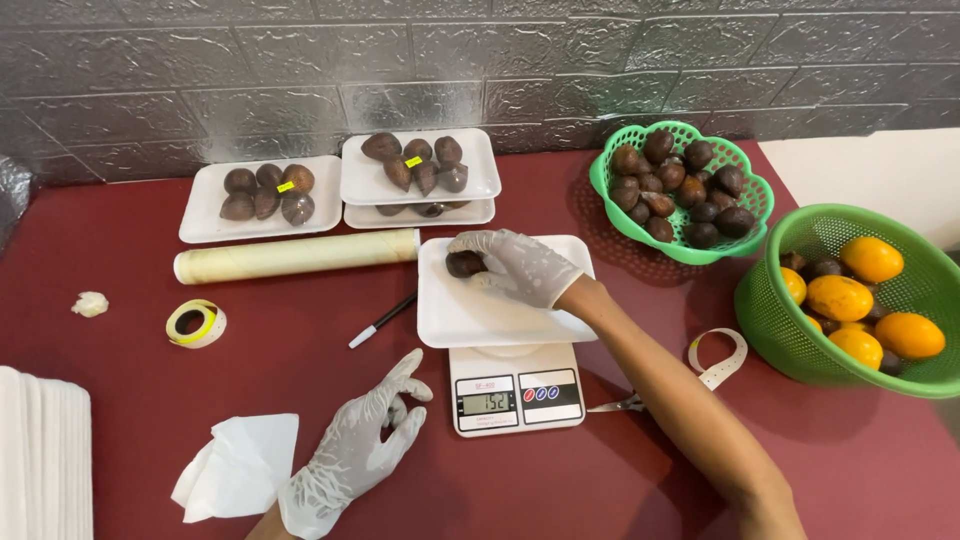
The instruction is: The person labels a yellow sticker on a tray of dark brown fruits, then places the tray aside. Next, the person places an empty tray on a digital scale, adds several fruits from a green basket onto the tray, and removes the tray from the scale.
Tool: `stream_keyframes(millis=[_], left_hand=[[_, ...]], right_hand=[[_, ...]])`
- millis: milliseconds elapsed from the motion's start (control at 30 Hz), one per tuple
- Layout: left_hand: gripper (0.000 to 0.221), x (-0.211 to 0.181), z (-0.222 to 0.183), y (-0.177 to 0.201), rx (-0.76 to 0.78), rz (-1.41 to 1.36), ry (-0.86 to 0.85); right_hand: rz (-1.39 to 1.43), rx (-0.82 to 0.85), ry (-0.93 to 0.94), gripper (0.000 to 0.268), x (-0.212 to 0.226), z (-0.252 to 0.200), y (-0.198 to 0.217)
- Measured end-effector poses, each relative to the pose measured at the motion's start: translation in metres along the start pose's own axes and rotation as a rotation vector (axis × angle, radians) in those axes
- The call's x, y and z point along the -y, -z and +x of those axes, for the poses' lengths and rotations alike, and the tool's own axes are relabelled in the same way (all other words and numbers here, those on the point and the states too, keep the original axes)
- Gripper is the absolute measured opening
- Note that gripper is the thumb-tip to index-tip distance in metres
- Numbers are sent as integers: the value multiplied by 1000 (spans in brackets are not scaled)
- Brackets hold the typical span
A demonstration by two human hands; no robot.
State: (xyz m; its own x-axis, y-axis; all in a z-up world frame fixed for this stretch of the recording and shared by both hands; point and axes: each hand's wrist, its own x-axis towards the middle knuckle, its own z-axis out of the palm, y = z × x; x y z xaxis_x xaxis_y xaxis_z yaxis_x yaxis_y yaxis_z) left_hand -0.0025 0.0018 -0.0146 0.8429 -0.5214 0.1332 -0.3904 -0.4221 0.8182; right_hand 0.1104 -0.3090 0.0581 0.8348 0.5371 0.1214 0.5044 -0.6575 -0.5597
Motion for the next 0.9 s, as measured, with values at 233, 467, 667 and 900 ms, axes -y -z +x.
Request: stream_keyframes(millis=[233, 467, 667, 900], left_hand=[[73, -1, -1, 0, -13, -37, 18], [71, 2, -1, -1, 8, -18, 22], [75, 5, 0, -2, 0, -10, 13], [75, 6, -1, -3, -20, 18, -12]], right_hand=[[-63, -91, -118, 48, 3, -9, 58], [-123, -420, -539, 40, -70, -62, 120], [-259, -301, -979, 34, -129, -96, 129], [-328, -65, -1172, 41, -133, -98, 126]])
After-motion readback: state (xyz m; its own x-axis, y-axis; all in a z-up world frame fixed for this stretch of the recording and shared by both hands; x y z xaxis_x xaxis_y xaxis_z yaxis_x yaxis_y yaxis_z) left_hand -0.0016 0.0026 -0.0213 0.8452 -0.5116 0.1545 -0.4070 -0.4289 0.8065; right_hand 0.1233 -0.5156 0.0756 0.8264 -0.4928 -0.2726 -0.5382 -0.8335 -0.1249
